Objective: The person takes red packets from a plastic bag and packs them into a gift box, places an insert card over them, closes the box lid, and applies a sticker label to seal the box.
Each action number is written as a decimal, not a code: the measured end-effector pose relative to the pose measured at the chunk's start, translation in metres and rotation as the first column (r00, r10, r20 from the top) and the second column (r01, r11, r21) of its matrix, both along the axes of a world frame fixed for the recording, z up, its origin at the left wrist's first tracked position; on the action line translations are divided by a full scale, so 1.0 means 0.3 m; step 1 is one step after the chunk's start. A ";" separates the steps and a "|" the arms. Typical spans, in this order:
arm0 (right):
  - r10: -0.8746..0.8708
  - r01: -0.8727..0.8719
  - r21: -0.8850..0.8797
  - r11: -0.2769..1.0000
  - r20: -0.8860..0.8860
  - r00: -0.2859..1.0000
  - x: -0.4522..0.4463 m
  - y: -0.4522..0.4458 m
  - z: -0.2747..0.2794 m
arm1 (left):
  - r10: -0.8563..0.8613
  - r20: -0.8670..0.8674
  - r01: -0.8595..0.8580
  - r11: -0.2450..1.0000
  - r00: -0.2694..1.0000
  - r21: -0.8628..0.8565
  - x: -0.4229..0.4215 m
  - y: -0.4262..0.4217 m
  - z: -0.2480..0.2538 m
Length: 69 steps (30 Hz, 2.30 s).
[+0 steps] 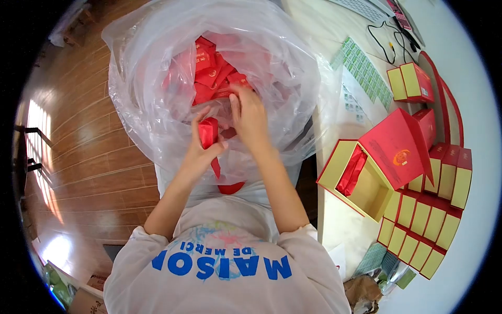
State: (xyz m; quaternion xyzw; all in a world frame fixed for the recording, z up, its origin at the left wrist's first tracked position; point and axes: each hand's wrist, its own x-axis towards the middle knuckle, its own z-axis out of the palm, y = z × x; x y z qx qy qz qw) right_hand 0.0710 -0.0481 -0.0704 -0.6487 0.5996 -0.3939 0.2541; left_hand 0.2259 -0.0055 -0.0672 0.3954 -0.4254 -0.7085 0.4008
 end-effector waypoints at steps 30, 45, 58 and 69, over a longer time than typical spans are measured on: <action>0.245 -0.253 -0.192 0.948 -0.068 0.967 0.056 0.282 0.125 | 0.207 -0.197 -0.121 0.918 0.958 0.377 0.004 -0.065 0.013; -0.108 0.118 -0.024 0.993 0.259 0.960 0.095 -0.058 0.087 | 0.117 -0.363 0.038 0.919 0.924 0.394 0.060 -0.043 0.001; -0.182 0.187 -0.125 0.974 0.049 0.982 0.133 -0.251 -0.116 | 0.155 -0.301 -0.039 0.933 0.941 0.359 0.098 0.008 0.004; 0.299 -0.397 0.082 0.914 0.527 0.796 -0.116 0.133 0.222 | 0.057 -0.244 0.044 0.920 0.968 0.389 0.084 -0.018 0.026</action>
